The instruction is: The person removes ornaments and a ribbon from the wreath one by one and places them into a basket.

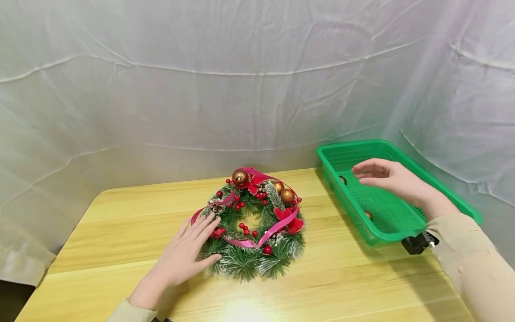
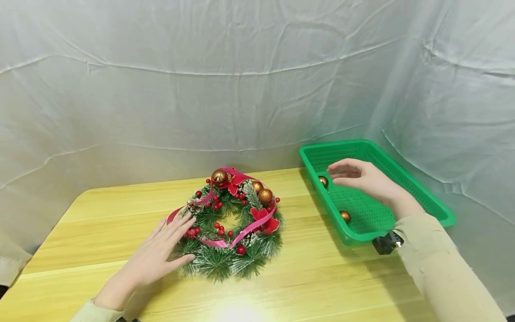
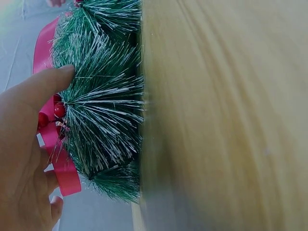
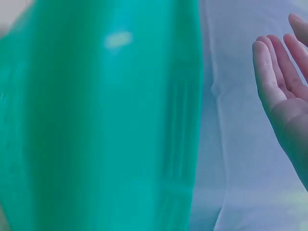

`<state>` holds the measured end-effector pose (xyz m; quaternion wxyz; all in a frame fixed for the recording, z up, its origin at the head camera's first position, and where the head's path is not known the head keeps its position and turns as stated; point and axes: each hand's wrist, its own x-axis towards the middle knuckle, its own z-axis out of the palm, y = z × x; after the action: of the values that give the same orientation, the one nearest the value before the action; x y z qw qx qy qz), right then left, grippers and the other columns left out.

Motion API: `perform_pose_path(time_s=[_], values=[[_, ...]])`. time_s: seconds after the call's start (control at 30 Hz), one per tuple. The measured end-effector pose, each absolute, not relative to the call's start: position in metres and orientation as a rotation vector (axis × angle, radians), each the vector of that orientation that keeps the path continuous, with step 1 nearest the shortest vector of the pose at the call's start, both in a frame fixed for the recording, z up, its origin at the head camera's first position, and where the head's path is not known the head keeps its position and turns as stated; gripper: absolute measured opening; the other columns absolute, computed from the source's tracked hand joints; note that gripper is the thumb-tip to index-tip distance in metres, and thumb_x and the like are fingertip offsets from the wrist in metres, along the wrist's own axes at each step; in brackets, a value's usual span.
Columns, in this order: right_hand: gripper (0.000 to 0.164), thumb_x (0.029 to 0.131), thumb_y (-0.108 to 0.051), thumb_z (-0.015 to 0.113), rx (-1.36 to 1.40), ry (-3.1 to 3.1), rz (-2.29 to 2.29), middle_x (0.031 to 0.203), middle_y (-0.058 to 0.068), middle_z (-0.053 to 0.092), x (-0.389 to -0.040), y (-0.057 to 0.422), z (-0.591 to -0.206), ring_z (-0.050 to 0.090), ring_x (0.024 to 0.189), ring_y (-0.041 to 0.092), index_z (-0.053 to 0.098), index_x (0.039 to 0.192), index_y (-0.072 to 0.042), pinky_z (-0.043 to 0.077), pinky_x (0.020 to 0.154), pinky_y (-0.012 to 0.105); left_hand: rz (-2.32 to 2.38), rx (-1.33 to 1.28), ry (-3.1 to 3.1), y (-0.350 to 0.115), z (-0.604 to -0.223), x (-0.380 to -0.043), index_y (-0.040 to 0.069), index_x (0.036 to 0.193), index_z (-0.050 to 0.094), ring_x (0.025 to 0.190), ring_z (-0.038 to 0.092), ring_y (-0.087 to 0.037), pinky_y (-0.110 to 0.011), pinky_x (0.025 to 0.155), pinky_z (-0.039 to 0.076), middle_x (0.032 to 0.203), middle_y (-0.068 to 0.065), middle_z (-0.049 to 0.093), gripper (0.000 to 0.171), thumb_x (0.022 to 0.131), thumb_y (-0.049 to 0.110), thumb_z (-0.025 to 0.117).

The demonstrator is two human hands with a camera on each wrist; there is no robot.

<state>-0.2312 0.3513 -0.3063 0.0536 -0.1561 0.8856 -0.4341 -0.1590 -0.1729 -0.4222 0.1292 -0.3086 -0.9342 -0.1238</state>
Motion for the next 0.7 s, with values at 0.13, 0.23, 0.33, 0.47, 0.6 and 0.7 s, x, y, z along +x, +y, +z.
perform_pose_path(time_s=[0.13,0.23,0.33,0.47,0.6,0.7], values=[[0.041,0.092,-0.023,0.065,-0.561,2.645,-1.404,0.128,0.003,0.059,-0.229,0.328,-0.302,0.057,0.115,0.017,0.055,0.13,-0.012,0.049,0.09,0.022,-0.367,-0.885,-2.732,-0.173,-0.423,-0.159,0.02,0.154,0.022,0.142,0.022,-0.024,-0.046,0.117,0.002,0.158,-0.004,0.019,0.083,0.089,0.063,0.051],[0.04,0.091,-0.019,0.066,-0.638,2.614,-1.483,0.125,0.005,0.061,-0.229,0.31,-0.301,0.057,0.115,0.021,0.056,0.128,-0.009,0.05,0.089,0.024,-0.37,-0.877,-2.735,-0.173,-0.423,-0.159,0.021,0.154,0.021,0.142,0.021,-0.023,-0.047,0.116,0.003,0.158,-0.003,0.019,0.084,0.088,0.063,0.051],[0.04,0.091,-0.016,0.067,-0.71,2.563,-1.543,0.124,0.007,0.061,-0.23,0.292,-0.301,0.057,0.115,0.022,0.056,0.128,-0.006,0.051,0.089,0.025,-0.369,-0.876,-2.734,-0.173,-0.423,-0.159,0.021,0.154,0.021,0.142,0.021,-0.023,-0.047,0.117,0.003,0.158,-0.002,0.019,0.084,0.088,0.063,0.051],[0.041,0.09,-0.013,0.067,-0.778,2.474,-1.57,0.125,0.009,0.06,-0.231,0.269,-0.304,0.057,0.114,0.024,0.055,0.129,-0.003,0.051,0.09,0.029,-0.373,-0.874,-2.737,-0.173,-0.423,-0.159,0.021,0.154,0.021,0.143,0.021,-0.022,-0.045,0.117,0.002,0.158,-0.002,0.019,0.084,0.088,0.064,0.051],[0.042,0.09,-0.015,0.068,-0.778,2.414,-1.572,0.126,0.009,0.059,-0.232,0.249,-0.309,0.057,0.114,0.025,0.055,0.128,-0.004,0.051,0.092,0.031,-0.37,-0.874,-2.738,-0.172,-0.423,-0.159,0.021,0.154,0.021,0.142,0.021,-0.023,-0.046,0.117,0.004,0.158,-0.002,0.019,0.083,0.088,0.063,0.051],[0.043,0.089,-0.013,0.068,-0.787,2.379,-1.585,0.127,0.012,0.059,-0.234,0.237,-0.315,0.057,0.115,0.026,0.055,0.128,-0.003,0.05,0.093,0.032,-0.368,-0.876,-2.733,-0.173,-0.424,-0.159,0.021,0.154,0.022,0.142,0.022,-0.023,-0.047,0.116,0.004,0.158,-0.002,0.019,0.083,0.088,0.063,0.051]])
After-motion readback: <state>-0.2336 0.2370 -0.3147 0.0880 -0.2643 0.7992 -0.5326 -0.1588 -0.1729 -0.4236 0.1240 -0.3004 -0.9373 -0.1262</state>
